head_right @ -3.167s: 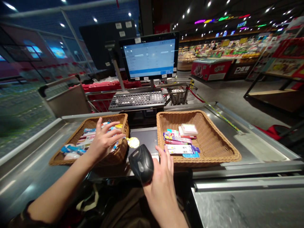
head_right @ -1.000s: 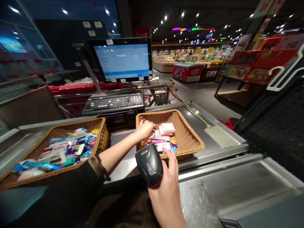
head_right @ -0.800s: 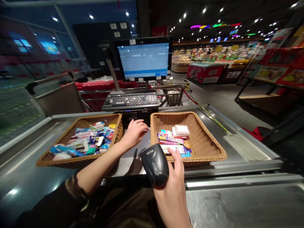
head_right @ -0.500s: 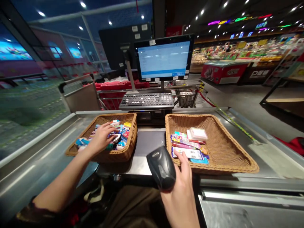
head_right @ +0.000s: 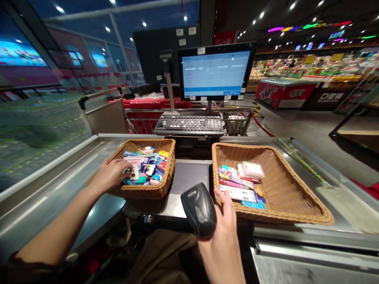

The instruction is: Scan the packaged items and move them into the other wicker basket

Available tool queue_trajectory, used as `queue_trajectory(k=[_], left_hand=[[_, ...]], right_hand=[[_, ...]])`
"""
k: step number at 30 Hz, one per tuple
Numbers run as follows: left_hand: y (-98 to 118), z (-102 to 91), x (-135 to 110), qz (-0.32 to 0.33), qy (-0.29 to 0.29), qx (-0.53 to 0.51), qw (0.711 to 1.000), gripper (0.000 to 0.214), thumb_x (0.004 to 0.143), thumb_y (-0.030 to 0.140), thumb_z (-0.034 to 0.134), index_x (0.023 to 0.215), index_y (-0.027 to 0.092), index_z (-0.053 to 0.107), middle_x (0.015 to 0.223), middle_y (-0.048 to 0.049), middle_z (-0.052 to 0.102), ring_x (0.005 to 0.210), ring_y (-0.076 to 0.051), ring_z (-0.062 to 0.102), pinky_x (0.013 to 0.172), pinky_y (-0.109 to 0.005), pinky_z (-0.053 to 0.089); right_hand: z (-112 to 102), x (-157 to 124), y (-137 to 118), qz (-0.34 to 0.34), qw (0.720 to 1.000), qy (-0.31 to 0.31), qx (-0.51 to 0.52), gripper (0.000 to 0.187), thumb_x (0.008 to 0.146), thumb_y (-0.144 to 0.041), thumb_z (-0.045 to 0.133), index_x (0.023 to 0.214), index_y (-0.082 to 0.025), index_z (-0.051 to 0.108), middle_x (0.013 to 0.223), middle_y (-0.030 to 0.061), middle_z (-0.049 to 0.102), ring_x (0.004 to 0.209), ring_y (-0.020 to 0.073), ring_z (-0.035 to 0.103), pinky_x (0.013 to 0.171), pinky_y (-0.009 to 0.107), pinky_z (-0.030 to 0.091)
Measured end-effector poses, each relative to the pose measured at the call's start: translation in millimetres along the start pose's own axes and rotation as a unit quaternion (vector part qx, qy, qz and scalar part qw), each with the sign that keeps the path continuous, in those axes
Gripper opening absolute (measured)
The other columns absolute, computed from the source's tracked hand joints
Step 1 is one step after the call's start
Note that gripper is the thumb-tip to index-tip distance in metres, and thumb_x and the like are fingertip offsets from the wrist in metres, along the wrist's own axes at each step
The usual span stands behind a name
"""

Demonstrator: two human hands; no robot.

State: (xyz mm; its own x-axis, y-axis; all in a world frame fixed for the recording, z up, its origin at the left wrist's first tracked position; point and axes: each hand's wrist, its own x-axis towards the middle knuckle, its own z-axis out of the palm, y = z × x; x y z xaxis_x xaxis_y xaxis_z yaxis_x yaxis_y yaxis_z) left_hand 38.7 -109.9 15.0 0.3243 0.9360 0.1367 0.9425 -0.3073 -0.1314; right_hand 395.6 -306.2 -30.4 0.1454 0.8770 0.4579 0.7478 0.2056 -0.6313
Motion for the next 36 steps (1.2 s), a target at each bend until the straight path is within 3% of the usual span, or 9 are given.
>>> queue_trajectory(k=[3, 6, 10, 19, 25, 28, 31, 34, 36], left_hand=[[-10, 3.1, 6, 0.014, 0.003, -0.045, 0.999, 0.018, 0.083, 0.029, 0.063, 0.095, 0.024, 0.075, 0.112, -0.0106, 0.076, 0.117, -0.036, 0.062, 0.109, -0.062, 0.035], [-24, 5.3, 16, 0.053, -0.023, -0.11, 0.992, 0.015, 0.083, 0.033, 0.064, 0.086, 0.022, 0.073, 0.102, -0.0082, 0.076, 0.104, -0.028, 0.066, 0.098, -0.044, 0.047], [-34, 4.5, 28, 0.087, -0.036, -0.172, 0.981, 0.017, 0.086, 0.035, 0.064, 0.08, 0.022, 0.074, 0.091, -0.0053, 0.075, 0.094, -0.022, 0.066, 0.092, -0.034, 0.048], [-13, -6.7, 43, 0.089, -0.023, -0.148, 0.985, 0.016, 0.088, 0.026, 0.061, 0.086, 0.021, 0.076, 0.095, -0.0064, 0.075, 0.097, -0.023, 0.063, 0.093, -0.036, 0.044], [-12, -7.8, 16, 0.068, -0.078, -0.119, 0.988, 0.021, 0.08, 0.035, 0.074, 0.097, 0.023, 0.073, 0.111, -0.0064, 0.072, 0.114, -0.029, 0.059, 0.104, -0.046, 0.039], [-6, -3.5, 3, 0.051, -0.049, -0.086, 0.994, 0.028, 0.08, 0.033, 0.075, 0.105, 0.022, 0.069, 0.118, -0.0093, 0.069, 0.122, -0.032, 0.054, 0.111, -0.057, 0.031], [-17, -3.1, -2, 0.06, -0.019, -0.091, 0.994, 0.021, 0.085, 0.03, 0.068, 0.104, 0.022, 0.068, 0.119, -0.0095, 0.068, 0.123, -0.031, 0.054, 0.112, -0.057, 0.031], [-41, -6.7, -6, 0.069, -0.051, -0.095, 0.992, 0.013, 0.084, 0.023, 0.064, 0.095, 0.023, 0.071, 0.118, -0.0085, 0.069, 0.125, -0.03, 0.053, 0.11, -0.053, 0.035], [-53, -9.4, -10, 0.067, -0.083, -0.082, 0.991, 0.022, 0.079, 0.019, 0.065, 0.098, 0.025, 0.073, 0.128, -0.0082, 0.067, 0.129, -0.033, 0.051, 0.112, -0.057, 0.033]], right_hand=[[1, 1, 1, -0.011, 1.0, -0.004, -0.003, 0.039, 0.084, -0.023, 0.063, 0.123, -0.025, 0.058, 0.149, 0.0119, 0.041, 0.142, 0.0328, 0.042, 0.113, 0.053, 0.042], [4, 2, -2, -0.022, 1.0, -0.016, -0.003, 0.036, 0.085, -0.024, 0.062, 0.121, -0.025, 0.059, 0.15, 0.0123, 0.041, 0.142, 0.0342, 0.041, 0.112, 0.055, 0.042], [11, 4, -11, -0.011, 1.0, -0.003, 0.009, 0.036, 0.087, -0.024, 0.059, 0.123, -0.024, 0.059, 0.149, 0.0132, 0.043, 0.143, 0.0363, 0.04, 0.114, 0.058, 0.038], [18, 6, -9, -0.039, 0.999, -0.037, -0.002, 0.044, 0.086, -0.024, 0.062, 0.129, -0.023, 0.055, 0.151, 0.0132, 0.042, 0.145, 0.0374, 0.037, 0.114, 0.057, 0.039], [24, 8, -24, 0.007, 0.999, -0.01, 0.034, 0.039, 0.086, -0.026, 0.058, 0.126, -0.023, 0.056, 0.147, 0.0138, 0.045, 0.145, 0.0364, 0.037, 0.117, 0.059, 0.033], [29, 7, -25, -0.024, 0.998, -0.047, 0.025, 0.039, 0.084, -0.024, 0.061, 0.123, -0.026, 0.059, 0.15, 0.0119, 0.043, 0.144, 0.0369, 0.038, 0.112, 0.06, 0.039], [31, 5, -28, -0.024, 0.998, -0.05, 0.027, 0.036, 0.085, -0.023, 0.058, 0.121, -0.025, 0.061, 0.152, 0.0114, 0.042, 0.145, 0.037, 0.037, 0.112, 0.061, 0.039], [30, 5, -35, 0.01, 0.999, -0.025, 0.042, 0.034, 0.086, -0.025, 0.055, 0.12, -0.023, 0.059, 0.149, 0.0131, 0.044, 0.144, 0.037, 0.037, 0.115, 0.062, 0.035], [29, 6, -37, 0.013, 0.999, -0.023, 0.043, 0.034, 0.086, -0.025, 0.055, 0.12, -0.023, 0.058, 0.148, 0.0136, 0.045, 0.144, 0.0371, 0.038, 0.115, 0.062, 0.034]])
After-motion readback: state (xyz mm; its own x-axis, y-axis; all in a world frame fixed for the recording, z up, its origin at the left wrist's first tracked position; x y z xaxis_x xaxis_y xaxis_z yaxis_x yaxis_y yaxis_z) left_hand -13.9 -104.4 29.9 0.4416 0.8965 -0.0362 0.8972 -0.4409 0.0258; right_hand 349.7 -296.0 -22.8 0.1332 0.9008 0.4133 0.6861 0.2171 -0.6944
